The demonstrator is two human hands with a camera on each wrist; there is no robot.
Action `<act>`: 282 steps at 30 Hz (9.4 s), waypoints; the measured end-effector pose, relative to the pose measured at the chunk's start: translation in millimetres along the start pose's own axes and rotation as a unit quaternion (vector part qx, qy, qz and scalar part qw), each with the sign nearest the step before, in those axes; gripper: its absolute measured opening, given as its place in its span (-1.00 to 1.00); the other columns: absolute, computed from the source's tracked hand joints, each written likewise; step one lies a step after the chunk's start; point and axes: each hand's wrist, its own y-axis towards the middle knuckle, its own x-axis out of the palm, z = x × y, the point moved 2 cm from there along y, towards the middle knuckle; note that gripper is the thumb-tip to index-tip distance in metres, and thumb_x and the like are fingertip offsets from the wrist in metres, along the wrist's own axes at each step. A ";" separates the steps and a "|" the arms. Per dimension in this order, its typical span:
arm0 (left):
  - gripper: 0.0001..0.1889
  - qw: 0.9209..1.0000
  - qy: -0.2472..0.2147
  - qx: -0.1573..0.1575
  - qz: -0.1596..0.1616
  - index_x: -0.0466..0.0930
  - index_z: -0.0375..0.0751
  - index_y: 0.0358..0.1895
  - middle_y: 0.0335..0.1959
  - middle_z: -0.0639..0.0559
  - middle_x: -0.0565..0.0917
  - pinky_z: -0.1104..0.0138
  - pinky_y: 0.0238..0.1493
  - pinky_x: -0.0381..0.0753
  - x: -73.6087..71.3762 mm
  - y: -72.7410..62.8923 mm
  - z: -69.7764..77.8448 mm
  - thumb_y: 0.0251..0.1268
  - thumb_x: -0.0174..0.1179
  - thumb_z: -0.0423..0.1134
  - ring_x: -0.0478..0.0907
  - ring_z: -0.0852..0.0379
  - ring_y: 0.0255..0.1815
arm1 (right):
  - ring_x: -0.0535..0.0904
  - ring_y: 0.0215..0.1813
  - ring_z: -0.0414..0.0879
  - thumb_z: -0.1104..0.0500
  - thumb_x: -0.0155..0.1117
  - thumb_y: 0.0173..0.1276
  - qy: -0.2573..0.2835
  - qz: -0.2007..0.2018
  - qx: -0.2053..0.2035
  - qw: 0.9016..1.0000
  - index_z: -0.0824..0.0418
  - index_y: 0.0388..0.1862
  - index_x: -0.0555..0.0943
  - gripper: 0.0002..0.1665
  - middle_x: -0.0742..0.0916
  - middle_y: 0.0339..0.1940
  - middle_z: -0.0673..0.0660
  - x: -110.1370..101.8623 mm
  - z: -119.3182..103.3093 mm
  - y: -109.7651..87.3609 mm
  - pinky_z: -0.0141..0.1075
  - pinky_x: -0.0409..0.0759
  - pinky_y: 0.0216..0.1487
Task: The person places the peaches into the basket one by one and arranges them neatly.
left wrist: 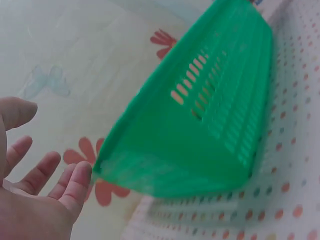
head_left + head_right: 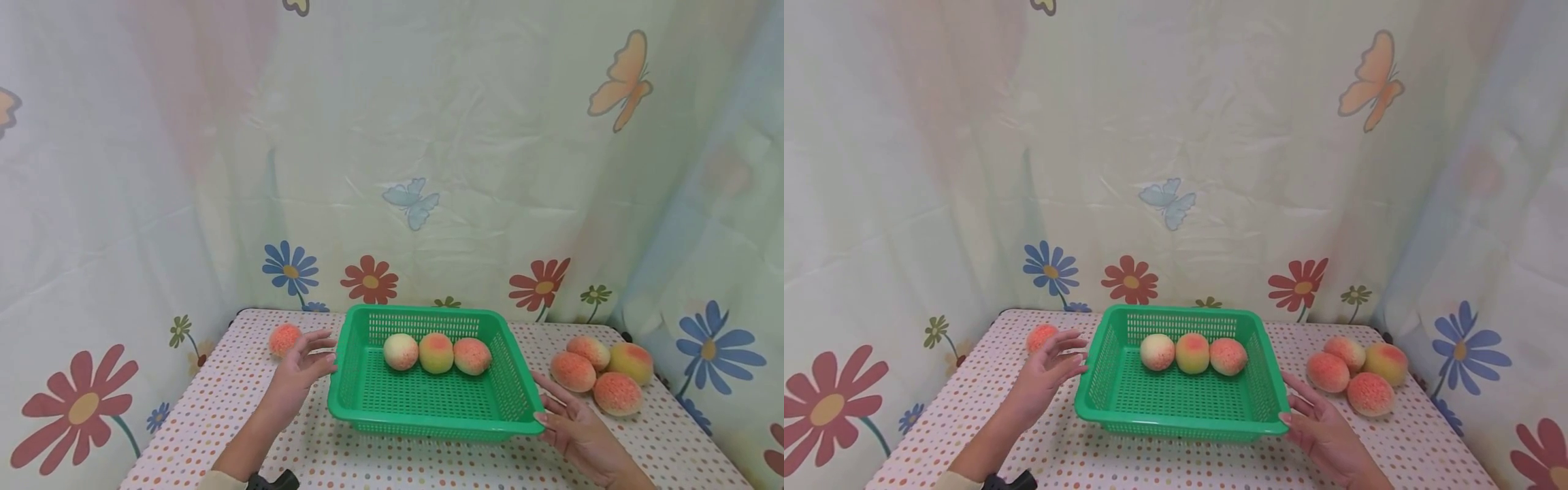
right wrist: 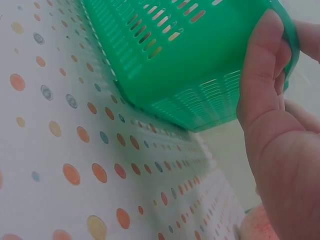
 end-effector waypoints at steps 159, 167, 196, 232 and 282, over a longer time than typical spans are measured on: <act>-0.14 0.977 0.134 -0.103 0.131 0.20 0.16 0.60 0.60 -0.12 0.21 0.27 0.11 0.52 -106.3 67.4 -82.9 0.27 0.43 0.03 0.32 -0.14 0.34 | 0.68 0.21 -0.14 0.36 -0.07 0.64 0.004 0.036 0.022 0.999 -0.49 0.35 0.43 -0.29 0.66 0.25 -0.11 0.7 -3.1 0.3 -0.28 0.71 0.18; -0.17 0.977 0.151 -0.092 0.119 0.24 0.17 0.57 0.53 -0.11 0.30 0.34 0.02 0.52 -103.8 61.7 -77.9 0.26 0.43 0.04 0.37 -0.12 0.32 | 0.68 0.17 -0.17 0.36 -0.07 0.64 0.000 0.034 0.025 0.999 -0.49 0.35 0.44 -0.30 0.67 0.23 -0.12 2.4 -3.7 0.0 -0.31 0.71 0.14; -0.16 0.986 0.134 -0.036 0.093 0.34 0.12 0.51 0.47 -0.05 0.35 0.35 0.03 0.64 -88.9 47.8 -53.7 0.15 0.49 0.10 0.48 -0.14 0.27 | 0.69 0.14 -0.17 0.39 -0.13 0.65 0.010 0.016 0.007 1.000 -0.48 0.39 0.42 -0.26 0.66 0.25 -0.12 1.2 -1.2 -2.0 -0.31 0.73 0.10; -0.31 0.992 0.113 0.036 0.035 0.44 0.09 0.41 0.34 -0.02 0.48 0.30 -0.01 0.75 -41.1 44.3 -11.8 0.21 0.49 -0.03 0.60 -0.07 0.15 | 0.68 0.22 -0.13 0.39 -0.20 0.66 0.021 -0.010 0.003 1.000 -0.42 0.44 0.39 -0.27 0.67 0.26 -0.08 1.3 -2.5 -0.7 -0.27 0.70 0.20; -0.43 0.996 0.055 0.053 -0.051 0.53 0.06 0.34 0.26 -0.07 0.57 0.16 0.05 0.76 43.2 79.9 22.7 0.26 0.46 -0.14 0.66 -0.06 0.09 | 0.67 0.25 -0.13 0.41 -0.21 0.66 0.028 -0.021 0.001 0.999 -0.42 0.43 0.39 -0.25 0.66 0.28 -0.10 0.1 -1.5 -1.6 -0.27 0.69 0.21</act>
